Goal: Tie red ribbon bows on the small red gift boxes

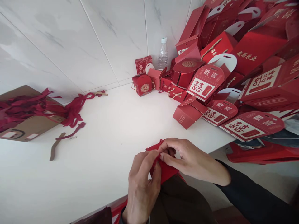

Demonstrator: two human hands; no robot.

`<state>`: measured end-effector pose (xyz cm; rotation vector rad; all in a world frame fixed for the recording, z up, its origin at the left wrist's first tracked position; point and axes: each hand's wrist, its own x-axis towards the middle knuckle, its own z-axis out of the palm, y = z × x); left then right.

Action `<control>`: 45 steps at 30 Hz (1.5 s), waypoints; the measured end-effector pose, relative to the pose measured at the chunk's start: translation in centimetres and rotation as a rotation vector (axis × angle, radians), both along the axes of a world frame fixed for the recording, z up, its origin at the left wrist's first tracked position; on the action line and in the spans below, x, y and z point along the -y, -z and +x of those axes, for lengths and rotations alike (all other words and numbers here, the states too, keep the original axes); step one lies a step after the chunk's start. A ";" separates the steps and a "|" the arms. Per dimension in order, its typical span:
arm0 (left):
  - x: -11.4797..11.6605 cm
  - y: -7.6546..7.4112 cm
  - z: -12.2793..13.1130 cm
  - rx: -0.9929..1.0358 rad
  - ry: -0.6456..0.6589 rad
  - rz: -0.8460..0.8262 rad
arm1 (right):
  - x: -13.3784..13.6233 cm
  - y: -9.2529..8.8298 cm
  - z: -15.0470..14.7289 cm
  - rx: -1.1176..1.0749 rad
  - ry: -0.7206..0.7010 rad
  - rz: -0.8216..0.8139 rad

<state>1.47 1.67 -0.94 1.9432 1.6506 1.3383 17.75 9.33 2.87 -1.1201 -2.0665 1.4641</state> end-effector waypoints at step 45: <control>0.7 1.3 1.3 -0.094 -0.459 0.118 | -0.1 -0.3 -0.1 0.004 -0.057 -0.112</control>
